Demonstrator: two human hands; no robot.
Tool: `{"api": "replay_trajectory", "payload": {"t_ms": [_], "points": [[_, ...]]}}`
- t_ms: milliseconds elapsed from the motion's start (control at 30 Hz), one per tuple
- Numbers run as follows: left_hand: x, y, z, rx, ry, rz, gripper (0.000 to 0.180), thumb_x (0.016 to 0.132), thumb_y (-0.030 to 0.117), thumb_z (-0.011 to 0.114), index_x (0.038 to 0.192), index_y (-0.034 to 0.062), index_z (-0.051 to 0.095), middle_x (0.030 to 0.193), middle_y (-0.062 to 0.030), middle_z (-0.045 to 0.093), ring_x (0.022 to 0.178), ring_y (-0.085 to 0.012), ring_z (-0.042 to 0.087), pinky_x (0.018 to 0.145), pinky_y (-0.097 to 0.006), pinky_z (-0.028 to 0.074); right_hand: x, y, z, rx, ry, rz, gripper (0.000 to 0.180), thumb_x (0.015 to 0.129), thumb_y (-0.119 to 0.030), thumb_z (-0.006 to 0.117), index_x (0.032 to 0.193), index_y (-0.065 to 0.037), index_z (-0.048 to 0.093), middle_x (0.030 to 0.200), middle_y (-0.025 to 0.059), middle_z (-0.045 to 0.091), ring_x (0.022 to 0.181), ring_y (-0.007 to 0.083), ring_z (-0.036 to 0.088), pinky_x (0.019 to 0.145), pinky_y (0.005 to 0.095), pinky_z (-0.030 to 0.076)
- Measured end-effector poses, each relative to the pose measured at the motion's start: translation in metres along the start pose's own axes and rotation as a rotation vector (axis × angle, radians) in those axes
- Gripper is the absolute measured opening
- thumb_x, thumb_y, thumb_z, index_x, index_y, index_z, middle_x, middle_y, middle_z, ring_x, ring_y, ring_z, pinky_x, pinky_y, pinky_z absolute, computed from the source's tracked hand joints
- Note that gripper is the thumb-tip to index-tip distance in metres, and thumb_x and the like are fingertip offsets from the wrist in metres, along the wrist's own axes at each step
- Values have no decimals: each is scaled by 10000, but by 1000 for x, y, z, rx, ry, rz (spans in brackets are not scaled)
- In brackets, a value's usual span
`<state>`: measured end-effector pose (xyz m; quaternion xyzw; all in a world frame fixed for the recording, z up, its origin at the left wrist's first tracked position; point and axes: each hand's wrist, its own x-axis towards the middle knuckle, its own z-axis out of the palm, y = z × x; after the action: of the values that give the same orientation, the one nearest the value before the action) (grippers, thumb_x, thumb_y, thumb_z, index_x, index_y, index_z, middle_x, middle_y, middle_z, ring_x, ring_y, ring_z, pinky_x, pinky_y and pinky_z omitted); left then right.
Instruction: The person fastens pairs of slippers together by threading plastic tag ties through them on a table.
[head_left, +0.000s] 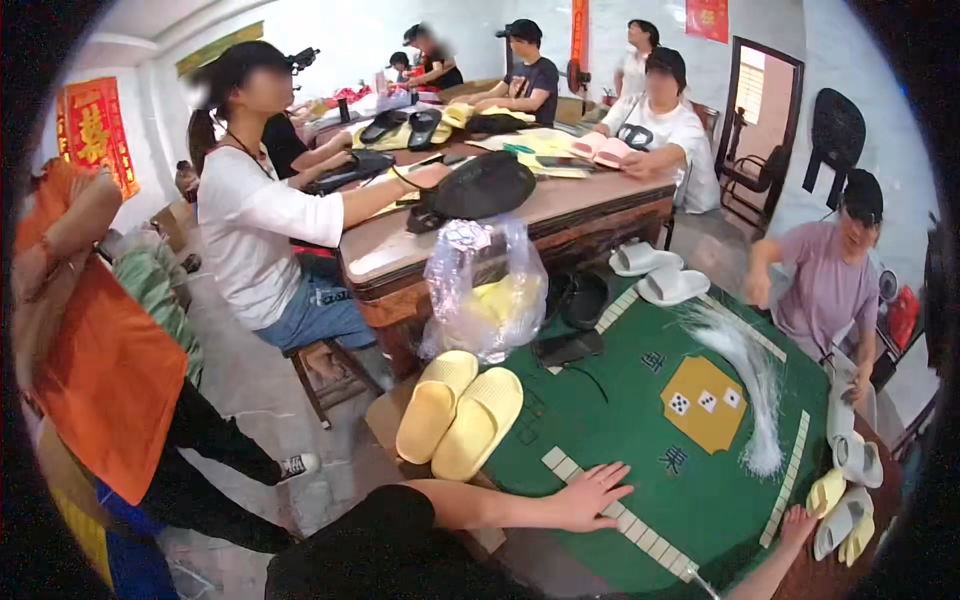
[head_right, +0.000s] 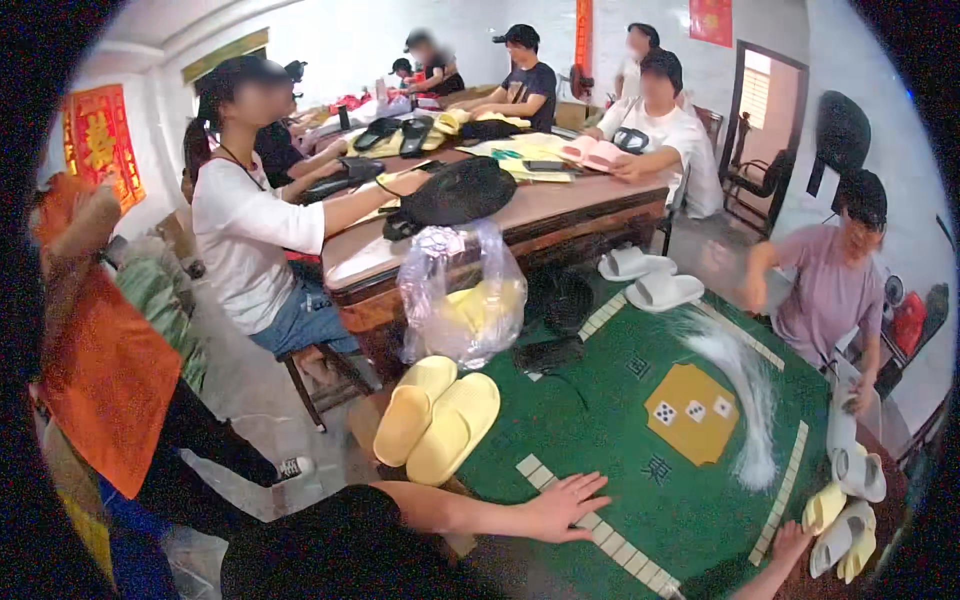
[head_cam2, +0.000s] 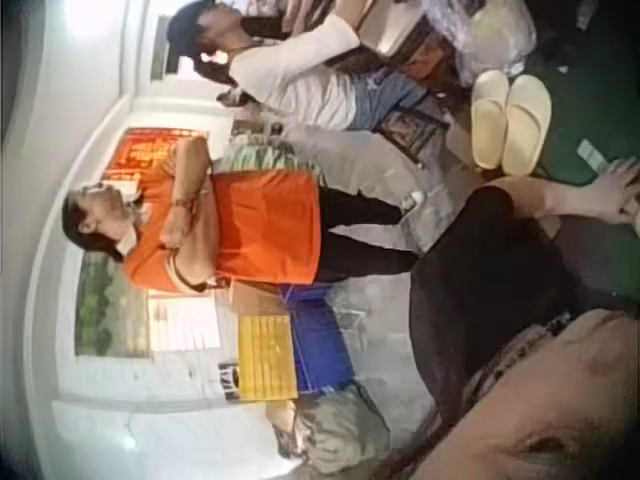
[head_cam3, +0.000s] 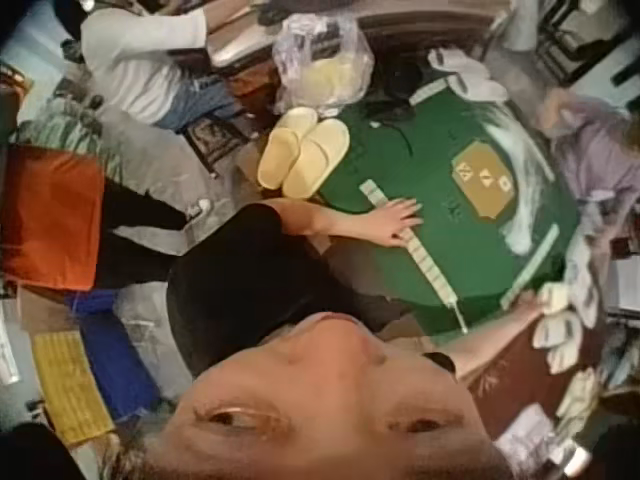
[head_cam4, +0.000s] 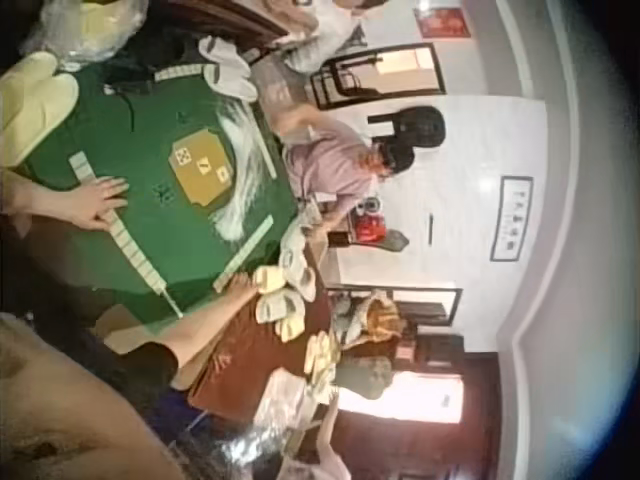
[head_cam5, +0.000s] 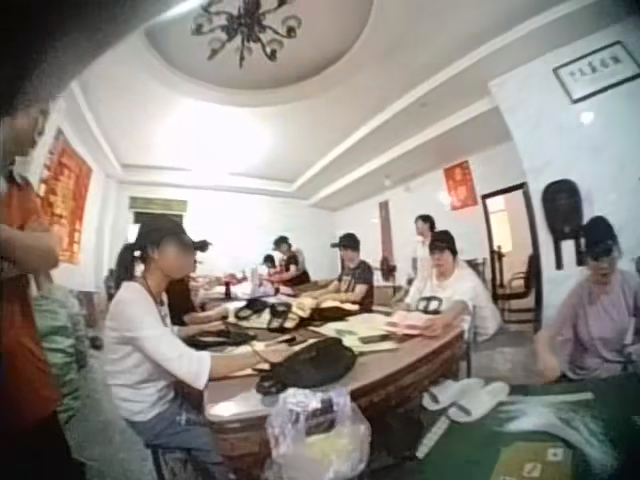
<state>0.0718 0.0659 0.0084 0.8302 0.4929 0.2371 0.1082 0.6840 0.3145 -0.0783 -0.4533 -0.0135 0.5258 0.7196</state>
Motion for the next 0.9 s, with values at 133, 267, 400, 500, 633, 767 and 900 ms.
{"api": "replay_trajectory", "payload": {"t_ms": [133, 267, 400, 500, 633, 767, 900], "points": [[-10, -5, -3, 38, 53, -7, 689, 858, 432, 570, 1394, 57, 353, 1467, -243, 258, 1365, -409, 236, 1098, -501, 231, -4, -14, 24, -83, -191, 75, 889, 763, -658, 604, 1338, -12, 400, 1378, 144, 424, 1248, 272, 411, 1010, 355, 363], [-5, -2, -4, 6, 49, 23, 664, 863, 434, 564, 1378, 58, 379, 1470, -234, 259, 1362, -410, 243, 1093, -507, 236, -1, -27, 9, 10, -204, -25, 640, 817, -516, 630, 1245, -59, 495, 1151, 77, 558, 1093, 228, 536, 845, 285, 473], [-6, 0, -9, 43, 19, -22, 663, 864, 444, 562, 1374, 61, 385, 1462, -241, 273, 1357, -406, 256, 1092, -506, 241, -1, 10, 29, -108, -89, -179, 490, 886, -393, 568, 1248, -72, 493, 1061, 101, 595, 829, 199, 613, 638, 263, 508], [-3, -1, -6, 12, 42, 20, 661, 862, 452, 561, 1369, 63, 391, 1459, -241, 280, 1354, -403, 262, 1091, -504, 241, 11, -15, 2, -143, -74, -252, 404, 884, -354, 556, 1228, -145, 521, 1067, 81, 592, 884, 241, 601, 662, 309, 477], [-6, -2, -8, 13, 73, 24, 662, 861, 466, 558, 1367, 71, 397, 1448, -239, 301, 1342, -398, 283, 1087, -498, 249, -10, -3, 2, -57, -173, -285, 371, 909, -329, 523, 1242, -168, 511, 1095, 65, 585, 925, 249, 580, 722, 325, 497], [-6, -5, 0, 48, 101, 13, 648, 859, 482, 554, 1344, 71, 426, 1433, -237, 321, 1330, -393, 303, 1073, -497, 272, -72, 42, 20, -166, -212, -192, 322, 928, -327, 500, 1143, -92, 546, 818, 48, 628, 659, 180, 577, 543, 306, 499], [-16, -15, -3, 74, 172, -2, 635, 864, 520, 536, 1302, 64, 467, 1377, -235, 391, 1303, -393, 341, 1063, -497, 287, -200, 97, 91, -164, -115, -16, 127, 917, -213, 533, 997, -123, 572, 712, -17, 570, 541, 79, 501, 403, 206, 375]]}}
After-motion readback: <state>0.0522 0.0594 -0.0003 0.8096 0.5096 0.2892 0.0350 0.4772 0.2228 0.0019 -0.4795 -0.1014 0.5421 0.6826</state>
